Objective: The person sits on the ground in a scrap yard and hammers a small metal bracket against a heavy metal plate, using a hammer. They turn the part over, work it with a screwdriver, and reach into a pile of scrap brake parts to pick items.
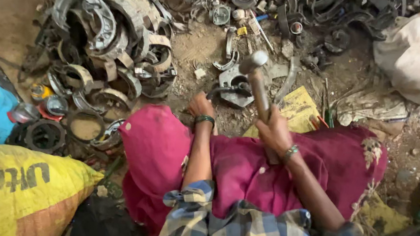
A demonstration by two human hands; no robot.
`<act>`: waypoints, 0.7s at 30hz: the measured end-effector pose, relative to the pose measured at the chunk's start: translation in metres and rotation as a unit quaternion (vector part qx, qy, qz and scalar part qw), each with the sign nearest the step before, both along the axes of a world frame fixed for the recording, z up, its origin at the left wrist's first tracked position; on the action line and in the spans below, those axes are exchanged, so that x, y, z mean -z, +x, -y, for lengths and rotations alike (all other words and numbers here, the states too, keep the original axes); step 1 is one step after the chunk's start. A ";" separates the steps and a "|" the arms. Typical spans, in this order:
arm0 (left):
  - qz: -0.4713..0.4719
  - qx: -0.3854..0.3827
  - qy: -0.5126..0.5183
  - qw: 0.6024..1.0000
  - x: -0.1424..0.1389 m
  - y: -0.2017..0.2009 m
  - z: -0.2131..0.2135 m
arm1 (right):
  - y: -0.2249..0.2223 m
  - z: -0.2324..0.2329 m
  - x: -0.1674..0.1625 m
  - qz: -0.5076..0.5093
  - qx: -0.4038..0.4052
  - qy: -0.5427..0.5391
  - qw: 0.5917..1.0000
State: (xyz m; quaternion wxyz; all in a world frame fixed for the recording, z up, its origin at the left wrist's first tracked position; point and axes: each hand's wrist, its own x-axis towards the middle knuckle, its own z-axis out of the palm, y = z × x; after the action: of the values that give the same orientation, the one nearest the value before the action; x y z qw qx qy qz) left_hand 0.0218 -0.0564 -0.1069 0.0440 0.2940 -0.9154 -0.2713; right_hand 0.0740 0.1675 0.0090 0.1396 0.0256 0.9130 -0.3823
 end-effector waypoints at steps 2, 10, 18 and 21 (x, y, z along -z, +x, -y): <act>-0.078 0.001 -0.012 0.997 -0.001 0.004 0.002 | -0.003 -0.005 -0.040 -0.020 0.011 -0.018 1.000; 0.013 -0.005 -0.009 1.000 0.006 0.003 0.004 | 0.018 -0.004 -0.077 -0.211 -0.019 -0.105 0.972; -0.011 -0.013 -0.010 1.000 -0.005 -0.007 0.002 | -0.003 0.014 0.030 -0.208 -0.155 -0.006 0.966; 0.042 0.009 0.027 0.999 -0.004 0.000 0.005 | 0.006 0.005 0.001 -0.012 -0.064 -0.003 0.998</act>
State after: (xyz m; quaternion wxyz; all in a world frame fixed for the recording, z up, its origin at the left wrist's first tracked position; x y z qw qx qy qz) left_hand 0.0216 -0.0612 -0.1028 -0.0050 0.2979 -0.9114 -0.2839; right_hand 0.0798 0.1626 0.0076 0.1527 -0.0377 0.9132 -0.3760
